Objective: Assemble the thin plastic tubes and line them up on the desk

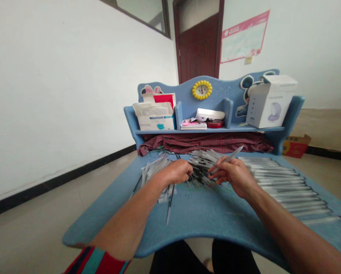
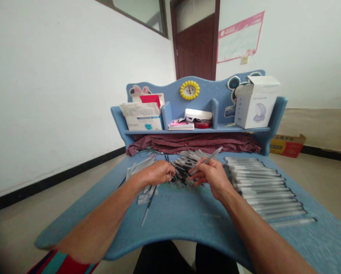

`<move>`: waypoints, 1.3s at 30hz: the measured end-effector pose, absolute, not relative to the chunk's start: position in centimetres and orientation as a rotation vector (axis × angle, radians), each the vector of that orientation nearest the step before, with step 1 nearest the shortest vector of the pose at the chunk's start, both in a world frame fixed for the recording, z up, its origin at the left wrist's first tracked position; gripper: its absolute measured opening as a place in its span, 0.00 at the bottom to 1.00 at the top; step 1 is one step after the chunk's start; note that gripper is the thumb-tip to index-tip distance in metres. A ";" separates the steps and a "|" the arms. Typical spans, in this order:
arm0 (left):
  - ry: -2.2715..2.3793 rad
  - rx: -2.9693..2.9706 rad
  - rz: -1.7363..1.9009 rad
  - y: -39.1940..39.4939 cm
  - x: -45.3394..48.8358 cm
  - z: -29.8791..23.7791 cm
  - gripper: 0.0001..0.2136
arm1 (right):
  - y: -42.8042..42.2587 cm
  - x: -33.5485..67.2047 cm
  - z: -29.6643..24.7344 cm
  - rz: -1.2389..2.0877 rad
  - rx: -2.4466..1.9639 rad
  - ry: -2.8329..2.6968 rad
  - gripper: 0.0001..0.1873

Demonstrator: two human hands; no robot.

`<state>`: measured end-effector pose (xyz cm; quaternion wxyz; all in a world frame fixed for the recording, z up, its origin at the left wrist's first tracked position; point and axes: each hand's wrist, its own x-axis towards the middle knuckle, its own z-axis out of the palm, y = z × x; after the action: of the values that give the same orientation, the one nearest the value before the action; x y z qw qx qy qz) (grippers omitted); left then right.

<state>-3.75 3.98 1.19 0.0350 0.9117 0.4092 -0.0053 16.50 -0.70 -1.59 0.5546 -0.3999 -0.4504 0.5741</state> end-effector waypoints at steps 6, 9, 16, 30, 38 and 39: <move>1.280 2.819 -0.111 3.6 -3.0 1.0 0.12 | -0.8 16.3 -1.7 1.372 -1.013 -1.126 0.05; 1.289 2.823 -0.108 3.7 -2.9 0.8 0.12 | -0.8 16.1 -1.6 1.370 -1.044 -1.135 0.05; 1.292 2.848 -0.134 3.7 -2.9 0.6 0.11 | -1.0 15.9 -1.5 1.382 -1.103 -1.178 0.08; 1.456 2.753 -0.042 4.7 -5.2 2.2 0.09 | -0.5 16.0 -3.2 1.233 -1.131 -1.476 0.15; 1.432 2.831 -0.035 4.3 -4.2 1.1 0.12 | -0.6 16.0 -3.4 1.183 -1.058 -1.588 0.13; 1.423 2.852 -0.054 4.2 -4.1 1.0 0.12 | -0.6 16.0 -3.4 1.172 -1.059 -1.603 0.13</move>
<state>-4.08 4.18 0.99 -0.0230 0.8944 0.4464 -0.0169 15.98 -0.60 -3.42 0.4309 -0.4248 -0.6427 0.4700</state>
